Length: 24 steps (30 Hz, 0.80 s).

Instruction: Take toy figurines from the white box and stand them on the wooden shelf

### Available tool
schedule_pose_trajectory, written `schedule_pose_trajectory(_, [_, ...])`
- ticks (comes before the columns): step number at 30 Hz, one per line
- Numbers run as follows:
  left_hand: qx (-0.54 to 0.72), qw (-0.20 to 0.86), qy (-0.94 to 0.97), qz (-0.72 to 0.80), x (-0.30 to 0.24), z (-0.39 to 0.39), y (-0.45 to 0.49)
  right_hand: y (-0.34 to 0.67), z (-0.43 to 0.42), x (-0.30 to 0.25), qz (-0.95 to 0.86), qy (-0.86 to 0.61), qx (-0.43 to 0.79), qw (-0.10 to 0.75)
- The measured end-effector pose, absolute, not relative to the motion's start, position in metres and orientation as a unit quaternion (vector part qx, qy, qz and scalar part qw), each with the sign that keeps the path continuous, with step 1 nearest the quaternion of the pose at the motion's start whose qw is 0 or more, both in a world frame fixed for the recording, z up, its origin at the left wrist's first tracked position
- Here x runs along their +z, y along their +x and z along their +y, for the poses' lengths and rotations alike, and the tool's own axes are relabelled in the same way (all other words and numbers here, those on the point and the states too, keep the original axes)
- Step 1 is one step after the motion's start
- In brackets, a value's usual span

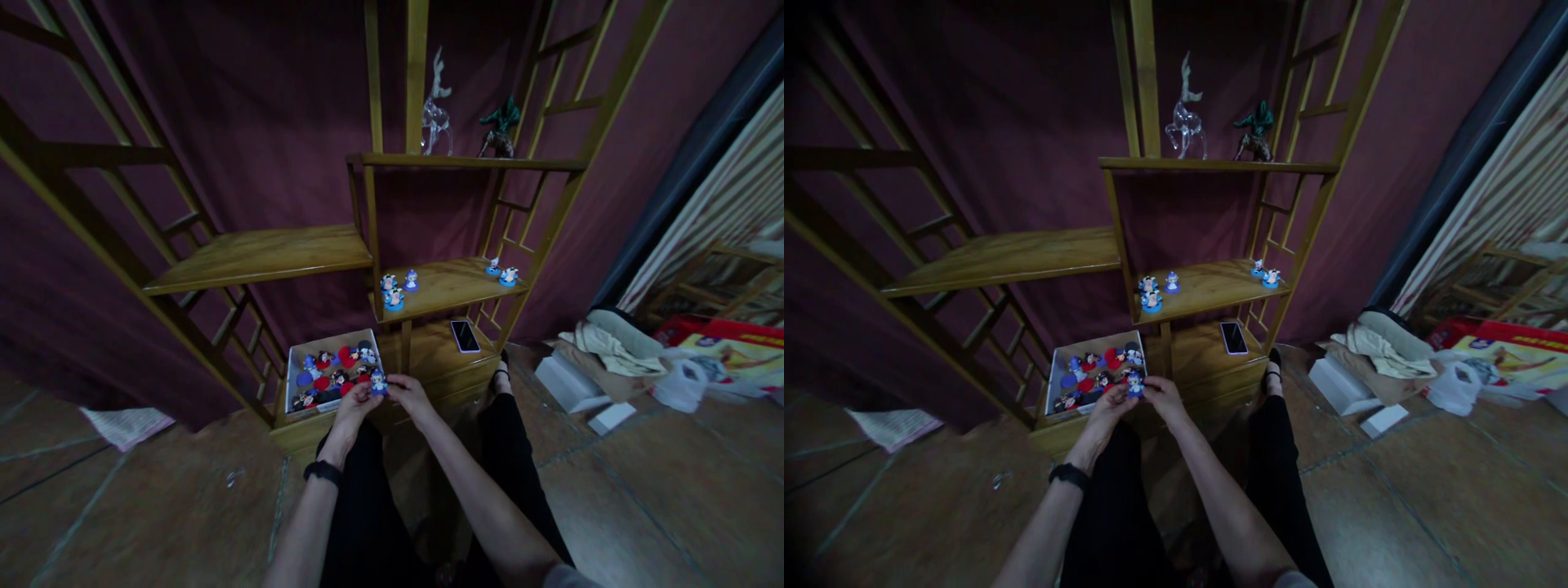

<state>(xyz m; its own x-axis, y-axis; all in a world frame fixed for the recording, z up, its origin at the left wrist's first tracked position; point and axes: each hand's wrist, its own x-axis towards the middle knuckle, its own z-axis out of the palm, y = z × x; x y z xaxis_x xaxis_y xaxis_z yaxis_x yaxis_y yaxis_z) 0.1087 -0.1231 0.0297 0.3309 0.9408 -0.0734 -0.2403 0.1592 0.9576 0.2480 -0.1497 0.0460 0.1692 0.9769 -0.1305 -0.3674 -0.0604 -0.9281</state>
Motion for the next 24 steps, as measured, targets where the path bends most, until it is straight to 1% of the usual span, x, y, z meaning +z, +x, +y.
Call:
schedule_pose_trajectory(3, [0.450, 0.659, 0.477, 0.370, 0.027, -0.122, 0.110, 0.249, -0.151, 0.047, -0.332, -0.477, 0.549, 0.601])
schedule_pose_trajectory(13, [0.470, 0.582, 0.529, 0.400, 0.015, -0.118, 0.115, 0.244, -0.150, 0.030, -0.349, -0.488, 0.524, 0.605])
schedule_pose_trajectory(24, [0.434, 0.516, 0.621, 0.400, 0.012, -0.123, 0.116, 0.248, -0.148, 0.023, -0.352, -0.473, 0.538, 0.602])
